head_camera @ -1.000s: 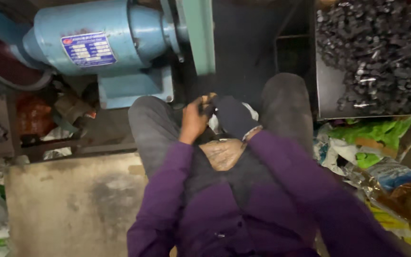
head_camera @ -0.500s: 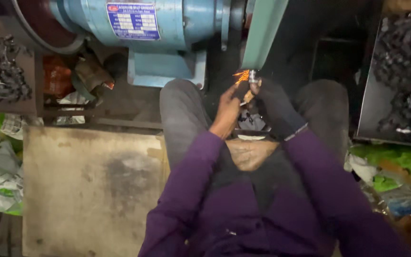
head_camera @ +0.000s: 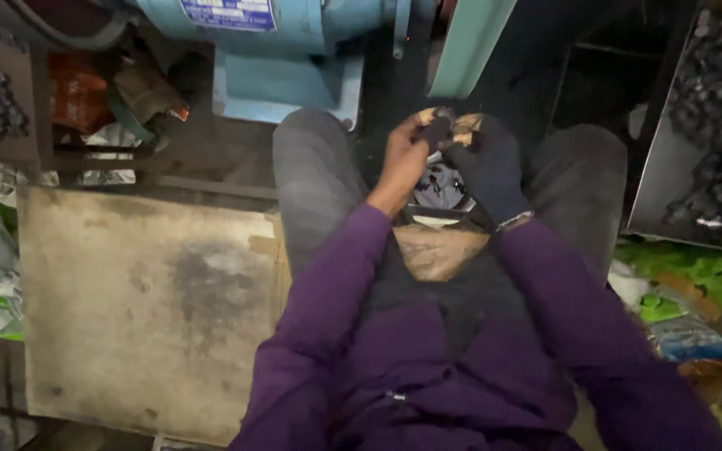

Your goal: The person sits on the floor in front of a bench grinder and grinds small metal pieces against the spinning wheel, producing sparks. They hold each piece with gloved hands, reposition it against the wheel, and place finished pieces into a container resting on their lap.

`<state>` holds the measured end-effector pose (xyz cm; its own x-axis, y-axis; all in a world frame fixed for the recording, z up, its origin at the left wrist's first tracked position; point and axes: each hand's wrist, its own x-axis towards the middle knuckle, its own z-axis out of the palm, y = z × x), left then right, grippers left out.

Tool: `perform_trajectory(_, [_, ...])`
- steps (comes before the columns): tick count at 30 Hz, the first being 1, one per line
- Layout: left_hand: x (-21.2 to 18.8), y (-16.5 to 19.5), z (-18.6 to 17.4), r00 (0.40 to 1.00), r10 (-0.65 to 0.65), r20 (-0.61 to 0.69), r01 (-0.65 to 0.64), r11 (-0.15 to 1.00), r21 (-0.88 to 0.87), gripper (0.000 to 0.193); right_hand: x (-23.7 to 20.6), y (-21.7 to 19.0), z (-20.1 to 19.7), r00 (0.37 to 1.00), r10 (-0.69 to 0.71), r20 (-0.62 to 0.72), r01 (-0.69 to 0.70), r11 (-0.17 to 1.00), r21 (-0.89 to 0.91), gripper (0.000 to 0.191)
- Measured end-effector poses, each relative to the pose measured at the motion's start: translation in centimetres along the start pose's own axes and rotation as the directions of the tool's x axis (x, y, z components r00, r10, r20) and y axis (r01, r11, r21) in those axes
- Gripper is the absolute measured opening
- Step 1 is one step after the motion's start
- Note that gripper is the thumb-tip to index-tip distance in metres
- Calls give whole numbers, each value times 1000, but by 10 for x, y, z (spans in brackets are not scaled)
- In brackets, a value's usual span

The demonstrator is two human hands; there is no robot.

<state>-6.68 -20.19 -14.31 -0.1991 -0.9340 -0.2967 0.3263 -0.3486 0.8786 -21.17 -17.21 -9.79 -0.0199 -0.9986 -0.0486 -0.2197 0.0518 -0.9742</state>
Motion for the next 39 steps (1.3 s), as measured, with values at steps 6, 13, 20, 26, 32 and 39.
perform_trajectory(6, [0,11,-6,951,-230,208,282,920,-271,41,-4,1,-6,707,498,502,-650,176,740,22])
perform_trajectory(13, [19,-12,-10,938,-239,252,339,784,-519,39,29,48,-6,735,330,593,-655,119,746,29])
perform_trajectory(20, [4,-23,-30,978,-144,152,182,942,-281,48,-8,1,1,993,93,71,-112,936,334,20])
perform_trajectory(26, [13,-21,-33,918,-392,-55,385,917,-105,32,-16,-26,7,884,434,176,-452,889,79,22])
perform_trajectory(32, [-11,-23,6,924,-313,217,380,810,-446,53,8,-11,2,969,26,-245,-17,999,37,24])
perform_trajectory(39, [-9,-24,3,967,-237,88,253,894,-370,48,-2,-1,-1,994,-17,-108,8,996,-85,29])
